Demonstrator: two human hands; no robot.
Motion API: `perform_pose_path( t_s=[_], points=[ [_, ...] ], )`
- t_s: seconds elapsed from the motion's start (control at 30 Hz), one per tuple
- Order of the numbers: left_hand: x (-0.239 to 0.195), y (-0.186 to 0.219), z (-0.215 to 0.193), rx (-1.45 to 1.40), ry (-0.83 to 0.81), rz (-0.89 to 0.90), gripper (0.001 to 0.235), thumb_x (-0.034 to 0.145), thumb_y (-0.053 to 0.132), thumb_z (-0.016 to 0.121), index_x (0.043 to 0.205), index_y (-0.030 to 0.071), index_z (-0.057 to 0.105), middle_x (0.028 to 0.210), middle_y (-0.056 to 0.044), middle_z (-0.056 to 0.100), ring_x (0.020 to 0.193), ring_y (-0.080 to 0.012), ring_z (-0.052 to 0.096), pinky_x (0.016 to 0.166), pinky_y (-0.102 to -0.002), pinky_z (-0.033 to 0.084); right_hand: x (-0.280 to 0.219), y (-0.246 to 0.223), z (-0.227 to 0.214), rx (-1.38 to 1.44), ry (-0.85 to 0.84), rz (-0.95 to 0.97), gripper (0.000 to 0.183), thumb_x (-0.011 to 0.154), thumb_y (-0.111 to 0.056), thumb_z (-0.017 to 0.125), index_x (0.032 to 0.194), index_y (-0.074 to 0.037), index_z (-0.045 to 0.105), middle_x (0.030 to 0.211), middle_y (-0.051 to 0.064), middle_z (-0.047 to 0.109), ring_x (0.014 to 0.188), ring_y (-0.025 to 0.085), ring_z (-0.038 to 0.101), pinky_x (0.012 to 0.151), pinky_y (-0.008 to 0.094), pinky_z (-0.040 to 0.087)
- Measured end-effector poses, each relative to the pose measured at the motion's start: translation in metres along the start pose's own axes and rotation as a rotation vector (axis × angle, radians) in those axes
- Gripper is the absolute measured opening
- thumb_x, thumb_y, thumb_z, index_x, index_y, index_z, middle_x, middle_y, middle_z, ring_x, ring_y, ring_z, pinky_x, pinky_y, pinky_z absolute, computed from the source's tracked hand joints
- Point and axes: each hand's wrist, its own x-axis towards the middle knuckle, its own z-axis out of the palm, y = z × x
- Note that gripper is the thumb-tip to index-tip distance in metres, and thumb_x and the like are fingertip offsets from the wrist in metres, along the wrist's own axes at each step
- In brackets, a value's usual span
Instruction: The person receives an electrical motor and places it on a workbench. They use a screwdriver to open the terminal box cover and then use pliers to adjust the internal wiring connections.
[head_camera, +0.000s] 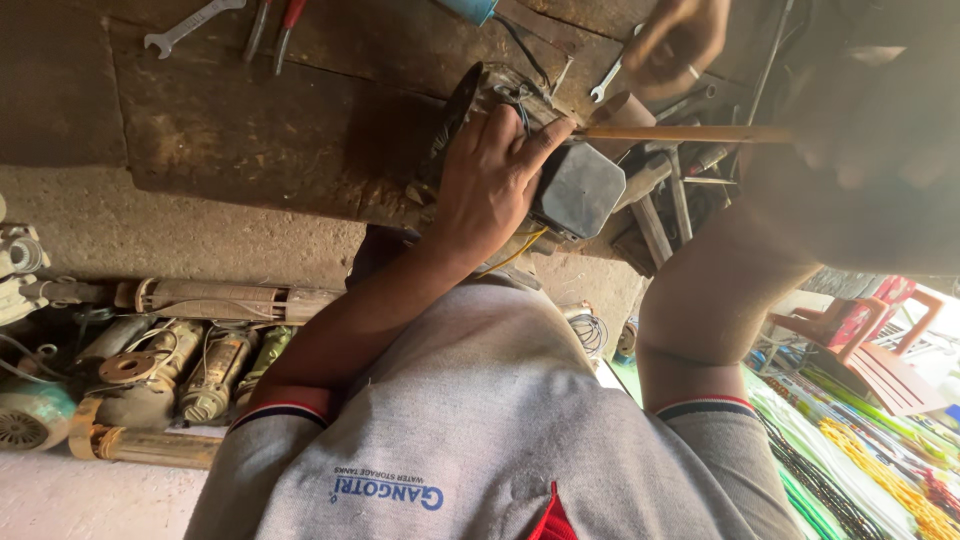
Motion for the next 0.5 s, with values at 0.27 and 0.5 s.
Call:
perform_pose_path(
  t_s=[0.27, 0.5],
  points=[
    [0.002, 0.000, 0.001, -0.012, 0.022, 0.020, 0.047, 0.099, 0.003, 0.069, 0.143, 0.021, 0.062, 0.098, -0.005, 0.048, 0.088, -0.0221, 0.052, 0.081, -0.040, 0.048, 0.003, 0.005, -0.011, -0.060, 0.028, -0.014, 0.054, 0.107, -0.045, 0.038, 0.135, -0.002, 0.052, 0.126, 0.016, 0.057, 0.105, 0.026, 0.057, 0.084, 0.032, 0.048],
    [0.004, 0.004, -0.012, -0.102, 0.027, -0.012, 0.046, 0.088, 0.002, 0.076, 0.131, 0.013, 0.067, 0.103, -0.009, 0.050, 0.097, -0.0274, 0.056, 0.087, -0.042, 0.051, 0.011, 0.019, -0.005, -0.133, 0.092, -0.072, 0.055, 0.108, -0.040, 0.038, 0.143, -0.001, 0.052, 0.138, 0.019, 0.060, 0.116, 0.028, 0.062, 0.091, 0.033, 0.053]
  ],
)
